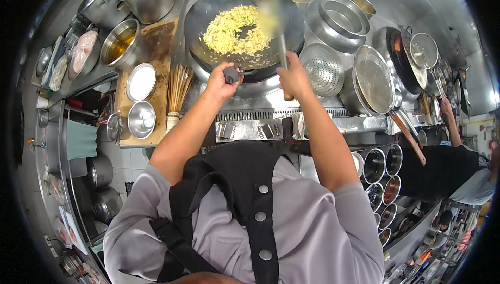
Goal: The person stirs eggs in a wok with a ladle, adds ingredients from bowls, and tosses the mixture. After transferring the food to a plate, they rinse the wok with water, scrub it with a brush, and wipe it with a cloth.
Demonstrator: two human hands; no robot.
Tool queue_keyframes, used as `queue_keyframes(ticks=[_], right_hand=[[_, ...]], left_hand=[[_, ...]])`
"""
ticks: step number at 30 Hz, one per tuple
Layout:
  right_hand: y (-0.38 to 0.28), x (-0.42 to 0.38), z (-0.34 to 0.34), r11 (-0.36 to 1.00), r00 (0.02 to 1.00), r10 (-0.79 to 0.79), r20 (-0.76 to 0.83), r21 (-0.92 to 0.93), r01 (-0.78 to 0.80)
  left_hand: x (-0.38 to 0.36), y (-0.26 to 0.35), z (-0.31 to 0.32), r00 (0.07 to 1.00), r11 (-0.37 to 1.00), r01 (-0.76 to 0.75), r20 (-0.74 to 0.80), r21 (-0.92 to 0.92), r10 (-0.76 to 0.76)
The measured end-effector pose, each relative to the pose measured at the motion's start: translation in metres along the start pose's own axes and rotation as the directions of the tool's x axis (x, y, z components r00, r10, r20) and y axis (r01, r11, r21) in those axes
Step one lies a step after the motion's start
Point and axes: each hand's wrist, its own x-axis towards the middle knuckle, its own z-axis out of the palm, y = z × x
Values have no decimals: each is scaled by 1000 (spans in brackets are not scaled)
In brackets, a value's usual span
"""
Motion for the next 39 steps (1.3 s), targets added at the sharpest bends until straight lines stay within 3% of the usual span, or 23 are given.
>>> queue_keyframes(ticks=[3,5,6,8,10,12,16,19,22,23,24,26,28,30,31,32,34,35,36,38,39], right_hand=[[-7,19,11,992,992,-5,127,-125,21],[2,11,12,897,935,-191,300,-333,290],[-6,-12,0,809,913,-207,351,-463,362],[20,-47,-25,668,857,-325,400,-544,507],[31,-86,-51,754,894,-150,422,-536,380],[-4,-126,-74,875,868,269,417,-483,-39],[-24,-167,-118,857,901,188,390,-514,43],[-26,-162,-120,879,904,257,342,-472,-71],[38,-95,-71,833,974,-80,213,-522,183],[55,-74,-54,809,969,-206,140,-533,249],[46,-76,-45,811,970,-201,133,-533,241],[27,-102,-47,784,952,-267,149,-541,304],[-1,-150,-81,980,963,19,270,-196,36],[-1,-185,-112,981,921,196,335,-68,-184],[-3,-192,-118,980,916,199,348,-79,-183],[-5,-193,-122,977,914,200,354,-148,-156],[-3,-184,-113,974,934,149,326,-213,-81],[-13,-167,-103,939,934,221,281,-320,-126],[-9,-148,-88,936,954,192,232,-336,-107],[22,-107,-61,906,984,-66,163,-403,128],[36,-98,-49,910,973,-183,140,-349,222]], left_hand=[[1,3,1,1000,1000,4,-14,17,-4],[-2,3,2,1000,1000,-12,11,25,12],[-1,2,0,1000,1000,-3,10,28,3],[4,3,0,1000,1000,-5,-19,24,6],[8,5,0,1000,1000,-1,-21,19,2],[6,3,-1,1000,1000,4,-27,24,-4],[-49,-1,24,994,995,23,-105,93,-13],[-53,-3,18,990,993,58,-136,102,-44],[-24,-14,-11,998,998,-50,47,-26,52],[-38,-23,-23,998,999,-24,54,-37,26],[-60,-33,-32,999,998,18,-39,-68,-20],[-101,-47,-71,1000,988,-3,29,155,-2],[-130,-31,-56,998,986,58,6,154,-59],[-126,-16,-35,995,997,81,-67,9,-80],[-111,-3,-5,987,992,94,-121,-83,-104],[-90,4,10,994,997,63,-82,-37,-66],[-61,2,8,998,999,34,-46,23,-33],[-44,-5,-3,999,1000,23,-27,16,-22],[-33,-13,-12,1000,1000,13,-7,6,-13],[-59,-32,-48,998,999,37,45,10,-37],[-75,-41,-70,997,996,60,-45,72,-57]])
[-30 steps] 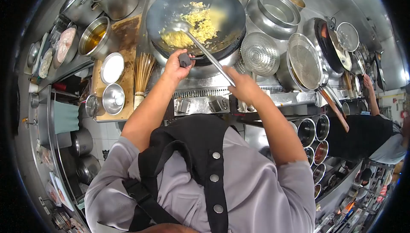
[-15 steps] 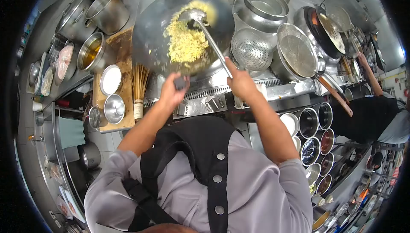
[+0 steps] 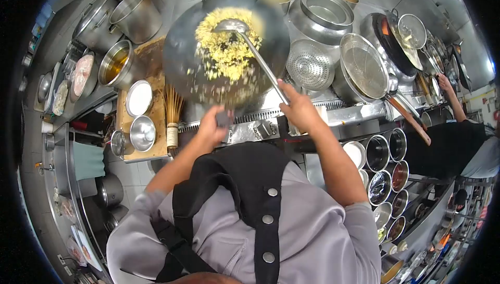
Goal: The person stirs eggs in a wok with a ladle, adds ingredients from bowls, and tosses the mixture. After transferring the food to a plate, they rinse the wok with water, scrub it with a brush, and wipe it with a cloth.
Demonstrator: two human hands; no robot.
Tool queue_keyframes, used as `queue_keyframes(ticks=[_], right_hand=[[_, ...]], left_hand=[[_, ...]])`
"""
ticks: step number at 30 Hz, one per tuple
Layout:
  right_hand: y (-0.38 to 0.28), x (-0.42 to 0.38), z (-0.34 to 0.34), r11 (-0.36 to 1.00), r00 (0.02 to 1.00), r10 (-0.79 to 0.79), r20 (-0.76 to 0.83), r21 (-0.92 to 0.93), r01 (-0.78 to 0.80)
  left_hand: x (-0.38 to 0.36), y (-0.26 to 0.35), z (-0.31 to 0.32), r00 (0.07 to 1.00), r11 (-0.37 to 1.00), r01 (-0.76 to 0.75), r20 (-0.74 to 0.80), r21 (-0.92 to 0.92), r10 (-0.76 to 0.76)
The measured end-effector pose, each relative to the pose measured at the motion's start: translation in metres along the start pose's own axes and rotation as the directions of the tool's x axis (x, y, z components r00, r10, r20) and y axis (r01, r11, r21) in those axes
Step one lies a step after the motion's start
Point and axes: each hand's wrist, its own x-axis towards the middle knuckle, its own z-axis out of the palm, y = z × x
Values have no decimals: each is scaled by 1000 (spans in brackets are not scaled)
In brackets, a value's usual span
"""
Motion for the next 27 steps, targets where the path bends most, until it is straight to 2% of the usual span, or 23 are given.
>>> queue_keyframes(ticks=[1,2,4,5,6,7,8,10,12,13,14,15,16,17,18,19,20,21,22,24,25,26,27], right_hand=[[-20,-11,-10,997,995,72,63,-19,-71],[-45,-28,-23,990,982,142,122,-41,-138],[-39,-65,-46,976,970,154,190,126,-180],[-35,-78,-56,976,967,158,198,121,-184],[-33,-89,-66,935,933,219,285,212,-284],[-32,-94,-71,877,891,264,370,293,-381],[-36,-88,-68,878,891,261,370,292,-379],[-45,-59,-56,952,921,287,262,31,-305],[-18,-19,-24,986,977,164,133,-5,-164],[-2,-5,-4,995,1000,8,27,-102,-6],[7,6,7,967,985,-161,-61,-209,145],[1,-1,7,965,977,-202,-69,-188,186],[-13,-19,-3,966,977,-201,-75,-182,185],[-30,-42,-24,1000,999,2,46,7,-2],[-39,-60,-41,963,962,180,205,161,-215],[-37,-73,-52,964,960,182,214,156,-217],[-34,-86,-63,928,930,232,286,221,-299],[-33,-91,-67,883,895,270,355,279,-377],[-36,-84,-65,885,896,265,357,279,-373],[-42,-57,-53,963,939,258,229,19,-269],[-36,-38,-39,970,958,234,168,24,-241],[-17,-22,-16,970,958,236,161,25,-243],[8,-5,8,997,1000,-5,7,-80,6]], left_hand=[[-27,-5,-18,988,996,-41,153,84,27],[-49,3,-23,995,974,32,83,226,-52],[-71,17,8,999,994,-18,38,110,14],[-70,28,31,1000,1000,-22,0,9,22],[-54,40,54,999,995,-30,-42,-96,26],[-26,49,66,1000,994,7,-14,-113,-8],[1,55,71,999,992,43,21,-121,-40],[28,44,63,999,994,3,37,-111,1],[34,30,45,997,994,-14,79,-104,22],[20,17,27,994,994,6,107,-111,6],[-6,7,17,999,998,-45,-14,-45,44],[-25,0,-8,993,998,-38,116,52,32],[-50,6,-11,994,987,52,89,152,-66],[-57,15,-5,997,993,40,63,115,-47],[-64,19,0,999,997,27,34,71,-30],[-63,30,20,1000,999,28,-13,-21,-28],[-50,42,43,997,993,24,-63,-114,-32],[-27,52,55,999,990,48,-15,-132,-50],[-3,59,62,997,987,70,39,-142,-65],[26,50,65,998,997,-56,37,-59,59],[29,44,57,992,996,-78,100,-36,81],[31,35,43,997,997,-22,78,-71,27],[24,24,27,998,993,33,59,-114,-26]])
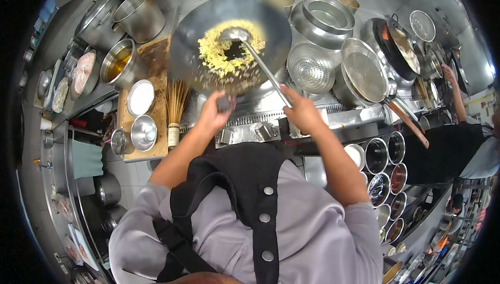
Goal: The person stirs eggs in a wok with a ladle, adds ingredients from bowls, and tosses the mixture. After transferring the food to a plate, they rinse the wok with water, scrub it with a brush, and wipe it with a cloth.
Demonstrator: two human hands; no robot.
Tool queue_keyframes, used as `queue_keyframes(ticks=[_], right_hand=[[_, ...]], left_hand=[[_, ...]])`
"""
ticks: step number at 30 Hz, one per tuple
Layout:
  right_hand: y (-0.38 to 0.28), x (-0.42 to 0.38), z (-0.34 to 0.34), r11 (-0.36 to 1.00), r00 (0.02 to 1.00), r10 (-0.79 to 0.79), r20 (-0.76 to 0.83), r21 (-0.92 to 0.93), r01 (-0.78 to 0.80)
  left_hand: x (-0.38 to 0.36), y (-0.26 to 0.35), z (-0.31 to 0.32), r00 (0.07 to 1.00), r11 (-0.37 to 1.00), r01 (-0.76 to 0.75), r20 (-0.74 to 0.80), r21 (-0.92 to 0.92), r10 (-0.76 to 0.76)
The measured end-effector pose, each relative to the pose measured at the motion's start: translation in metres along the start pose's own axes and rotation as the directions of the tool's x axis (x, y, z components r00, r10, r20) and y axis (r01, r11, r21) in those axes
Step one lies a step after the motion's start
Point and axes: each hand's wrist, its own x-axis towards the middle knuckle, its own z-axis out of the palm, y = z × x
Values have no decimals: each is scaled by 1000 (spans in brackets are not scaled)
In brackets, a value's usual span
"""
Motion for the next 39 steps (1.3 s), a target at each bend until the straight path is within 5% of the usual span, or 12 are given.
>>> queue_keyframes(ticks=[2,4,8,11,14,17,19,27,31,36,38,39], right_hand=[[0,3,-3,961,955,-257,-146,-144,236],[-38,-39,-38,984,995,31,99,174,-48],[-36,-73,-72,836,918,180,353,436,-332],[-36,-42,-54,935,921,251,297,172,-310],[-4,-5,-15,985,991,-134,7,-108,134],[-21,-38,-5,756,983,125,135,628,-182],[-33,-53,-17,668,961,218,168,692,-273],[-72,-38,-75,663,964,265,40,718,-212],[-83,-34,-80,702,919,358,163,602,-380],[-153,-62,-48,137,788,241,566,784,-605],[-149,-56,-44,-344,750,-86,656,687,-640],[-149,-62,-41,-356,746,-81,661,680,-640]], left_hand=[[-47,-15,-37,996,971,-47,87,235,27],[-87,-6,-20,998,966,-42,48,254,31],[-51,21,30,997,998,-19,-72,54,23],[5,19,22,999,998,-38,-11,57,38],[-22,-7,-6,999,991,-39,-19,130,41],[-97,-12,-2,999,962,3,36,274,-13],[-87,6,8,993,994,107,-38,-25,-108],[-66,20,37,976,913,-204,6,353,216],[-57,-4,-17,739,576,-665,308,475,599],[-77,15,-3,924,759,-354,78,547,375],[-87,24,12,959,833,-283,112,476,261],[-96,26,14,962,834,-269,100,482,253]])
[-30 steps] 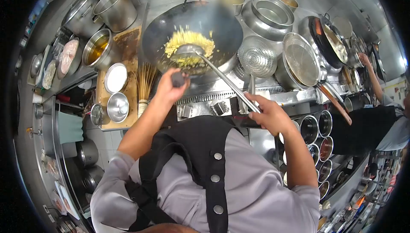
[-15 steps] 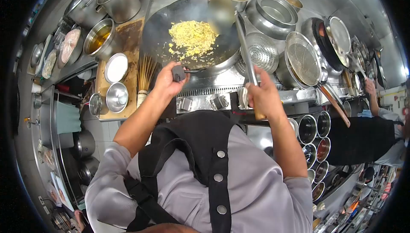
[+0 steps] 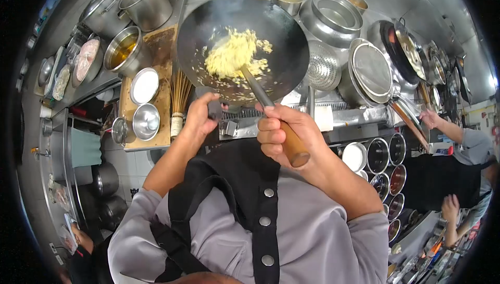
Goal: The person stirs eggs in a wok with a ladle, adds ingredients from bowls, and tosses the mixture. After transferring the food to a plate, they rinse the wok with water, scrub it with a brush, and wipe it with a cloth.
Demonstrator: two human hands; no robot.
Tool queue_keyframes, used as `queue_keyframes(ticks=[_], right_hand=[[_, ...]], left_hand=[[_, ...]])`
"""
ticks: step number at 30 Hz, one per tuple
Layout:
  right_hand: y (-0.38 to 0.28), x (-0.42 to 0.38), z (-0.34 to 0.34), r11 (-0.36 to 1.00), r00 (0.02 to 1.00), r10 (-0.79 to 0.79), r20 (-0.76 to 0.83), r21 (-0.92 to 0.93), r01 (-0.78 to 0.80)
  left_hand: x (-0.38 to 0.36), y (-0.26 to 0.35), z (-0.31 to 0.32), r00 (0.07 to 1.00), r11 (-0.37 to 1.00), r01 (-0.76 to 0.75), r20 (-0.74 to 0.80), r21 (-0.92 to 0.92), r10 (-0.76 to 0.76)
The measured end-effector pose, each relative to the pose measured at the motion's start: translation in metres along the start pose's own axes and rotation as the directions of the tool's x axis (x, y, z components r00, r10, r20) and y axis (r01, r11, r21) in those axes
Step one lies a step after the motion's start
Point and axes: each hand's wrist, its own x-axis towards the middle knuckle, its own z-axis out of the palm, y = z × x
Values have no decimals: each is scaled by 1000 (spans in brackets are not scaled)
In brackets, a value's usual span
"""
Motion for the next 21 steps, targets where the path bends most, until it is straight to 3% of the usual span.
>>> queue_keyframes(ticks=[2,3,4,6,7,9,11,12,13,14,15,17,18,21], right_hand=[[13,-14,-4,997,999,33,-20,67,-32],[17,-22,-7,999,999,-7,-54,-54,4],[22,-27,-13,999,998,-15,-59,-45,12],[28,-29,-39,936,982,-187,-3,-304,177],[31,-20,-72,836,947,-322,1,-469,285],[32,11,-155,592,891,-444,-93,-777,214],[35,43,-243,472,784,-486,-387,-871,-137],[43,62,-297,482,786,-481,-387,-866,-132],[53,80,-352,-64,709,-664,-238,-926,-371],[58,89,-380,-540,685,-729,5,-619,-570],[57,93,-384,-542,692,-722,8,-628,-558],[49,107,-393,-631,800,-554,-229,-511,-583],[42,117,-396,-608,785,-501,-363,-498,-618],[32,119,-398,-670,803,-402,-440,-457,-586]], left_hand=[[-7,6,2,941,917,303,-72,-261,-331],[-12,1,3,941,899,278,-91,-338,-325],[-13,-3,1,939,898,289,-86,-330,-334],[-10,-15,-5,946,886,310,21,-346,-323],[-7,-22,-4,957,894,276,11,-354,-291],[1,-26,-9,951,891,287,-5,-352,-308],[4,-28,-15,942,890,304,-31,-340,-334],[5,-28,-16,941,894,305,-39,-329,-335],[4,-26,-16,940,890,300,-53,-342,-337],[3,-26,-14,939,887,292,-68,-357,-337],[2,-25,-14,940,892,284,-82,-352,-331],[0,-22,-12,941,903,298,-66,-309,-333],[-3,-22,-9,944,908,281,-83,-310,-321],[-8,-21,0,934,910,224,-189,-349,-303]])
